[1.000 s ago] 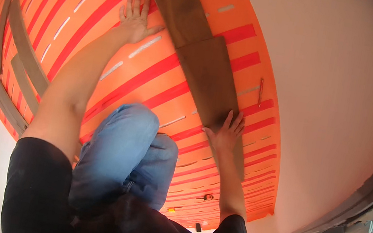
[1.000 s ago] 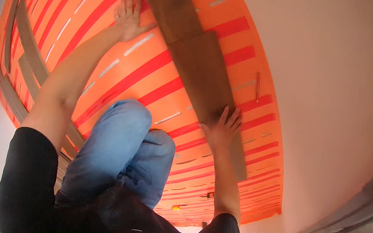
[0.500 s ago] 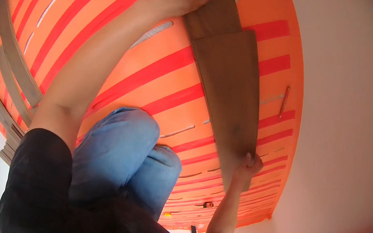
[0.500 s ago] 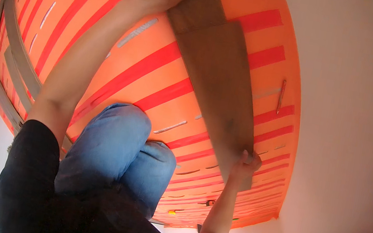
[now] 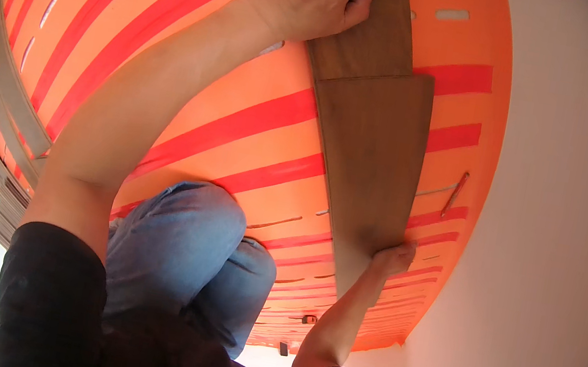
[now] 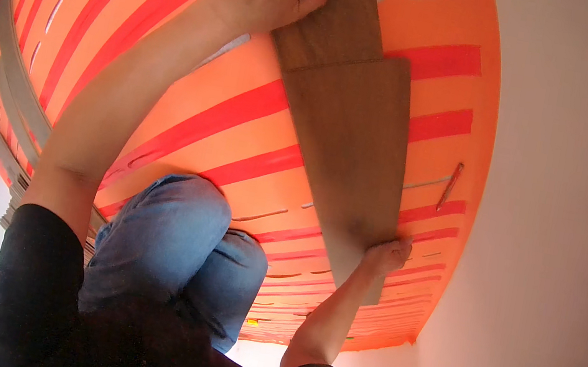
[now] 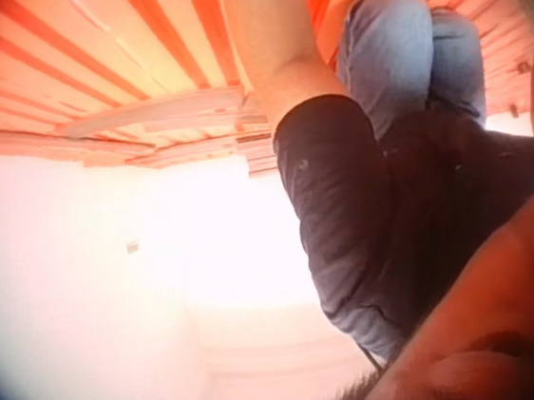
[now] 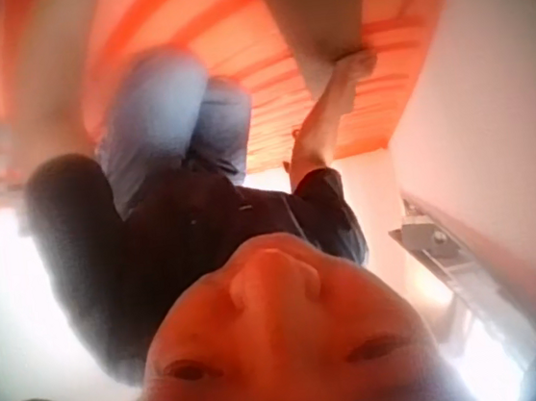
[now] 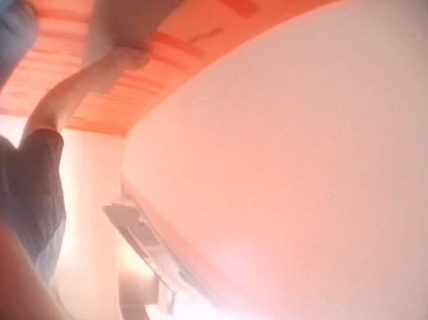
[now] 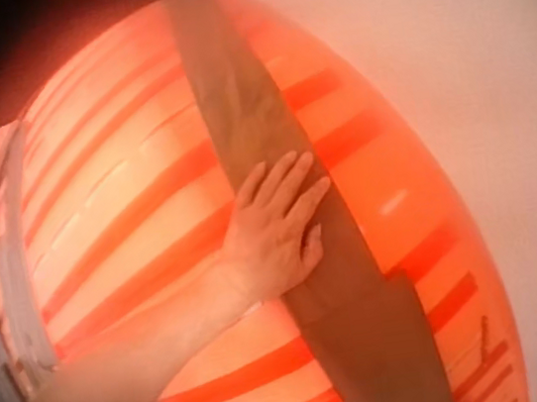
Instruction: Install wood flooring panels by measuring, marking, and fitting them onto the floor surface.
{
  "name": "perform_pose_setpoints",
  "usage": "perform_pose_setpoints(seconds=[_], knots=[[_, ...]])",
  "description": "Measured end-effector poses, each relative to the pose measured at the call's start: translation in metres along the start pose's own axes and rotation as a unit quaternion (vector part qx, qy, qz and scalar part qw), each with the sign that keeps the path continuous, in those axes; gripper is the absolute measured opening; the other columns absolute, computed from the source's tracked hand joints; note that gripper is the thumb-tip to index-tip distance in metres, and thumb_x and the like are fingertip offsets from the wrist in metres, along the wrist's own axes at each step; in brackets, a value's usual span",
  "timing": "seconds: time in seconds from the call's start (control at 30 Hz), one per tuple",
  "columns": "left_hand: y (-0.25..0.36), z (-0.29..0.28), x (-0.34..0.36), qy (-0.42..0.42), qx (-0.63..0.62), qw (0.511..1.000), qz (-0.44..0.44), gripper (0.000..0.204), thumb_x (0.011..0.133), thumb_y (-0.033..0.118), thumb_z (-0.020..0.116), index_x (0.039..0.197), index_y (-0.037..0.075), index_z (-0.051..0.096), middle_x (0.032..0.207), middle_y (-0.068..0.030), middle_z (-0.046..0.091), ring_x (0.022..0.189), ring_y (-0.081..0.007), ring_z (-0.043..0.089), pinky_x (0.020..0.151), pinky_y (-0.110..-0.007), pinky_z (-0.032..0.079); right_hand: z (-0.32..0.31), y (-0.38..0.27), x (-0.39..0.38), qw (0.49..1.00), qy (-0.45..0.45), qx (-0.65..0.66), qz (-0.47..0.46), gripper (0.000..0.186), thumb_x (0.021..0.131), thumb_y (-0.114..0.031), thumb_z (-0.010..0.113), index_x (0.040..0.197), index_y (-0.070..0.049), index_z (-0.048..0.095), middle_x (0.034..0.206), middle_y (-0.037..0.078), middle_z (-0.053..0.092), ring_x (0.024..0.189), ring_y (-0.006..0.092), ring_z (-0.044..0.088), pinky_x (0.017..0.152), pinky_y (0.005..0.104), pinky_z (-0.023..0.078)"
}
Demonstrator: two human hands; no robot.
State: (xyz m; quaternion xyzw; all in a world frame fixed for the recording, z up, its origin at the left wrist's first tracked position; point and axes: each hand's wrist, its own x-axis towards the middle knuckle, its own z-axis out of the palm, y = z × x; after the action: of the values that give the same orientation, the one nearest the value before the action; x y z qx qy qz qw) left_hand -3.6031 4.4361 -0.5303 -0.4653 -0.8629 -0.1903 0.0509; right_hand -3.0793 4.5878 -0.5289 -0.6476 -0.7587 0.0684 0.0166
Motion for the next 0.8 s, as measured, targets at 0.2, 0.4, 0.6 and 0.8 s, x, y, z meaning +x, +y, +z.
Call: perform_pose_setpoints(seconds=[0.2, 0.4, 0.6, 0.8], knots=[[0.001, 0.002, 0.001, -0.005, -0.011, 1.0, -0.003, 0.057, 0.09, 0.025, 0.062, 0.143, 0.004, 0.056, 0.16, -0.0201, 0.041, 0.151, -0.0346, 0.035, 0.124, -0.052, 0.024, -0.018, 0.002, 0.007, 0.999, -0.029, -0.022, 0.021, 0.062, 0.111, -0.042, 0.038, 0.106, 0.012, 0.068, 0.104, 0.031, 0.07, 0.098, 0.0505, 0.063, 0.085, 0.056, 0.051], [0.003, 0.0, 0.004, -0.027, 0.012, 1.0, -0.003, 0.058, 0.088, 0.022, 0.063, 0.142, 0.004, 0.057, 0.159, -0.0206, 0.042, 0.151, -0.0348, 0.035, 0.124, -0.054, 0.024, -0.009, -0.017, 0.007, 0.996, -0.048, -0.001, 0.073, 0.061, 0.111, -0.043, 0.038, 0.103, 0.009, 0.068, 0.1, 0.03, 0.069, 0.093, 0.0492, 0.063, 0.081, 0.0569, 0.049], [0.005, 0.002, 0.004, -0.024, 0.021, 0.999, 0.007, 0.057, 0.086, 0.018, 0.063, 0.14, 0.003, 0.058, 0.159, -0.0215, 0.042, 0.15, -0.0357, 0.035, 0.124, -0.055, 0.024, -0.01, -0.007, 0.007, 0.999, -0.02, -0.013, 0.021, 0.064, 0.111, -0.044, 0.038, 0.092, 0.01, 0.065, 0.094, 0.03, 0.067, 0.088, 0.0502, 0.061, 0.078, 0.0585, 0.047], [0.005, -0.002, 0.005, -0.02, 0.031, 0.999, 0.013, 0.054, 0.086, 0.017, 0.063, 0.138, 0.003, 0.059, 0.158, -0.0217, 0.043, 0.149, -0.0366, 0.037, 0.123, -0.056, 0.024, 0.0, -0.008, 0.004, 0.999, 0.024, -0.033, -0.003, 0.06, 0.111, -0.041, 0.041, 0.089, 0.01, 0.064, 0.092, 0.031, 0.066, 0.089, 0.0503, 0.06, 0.079, 0.0577, 0.047]])
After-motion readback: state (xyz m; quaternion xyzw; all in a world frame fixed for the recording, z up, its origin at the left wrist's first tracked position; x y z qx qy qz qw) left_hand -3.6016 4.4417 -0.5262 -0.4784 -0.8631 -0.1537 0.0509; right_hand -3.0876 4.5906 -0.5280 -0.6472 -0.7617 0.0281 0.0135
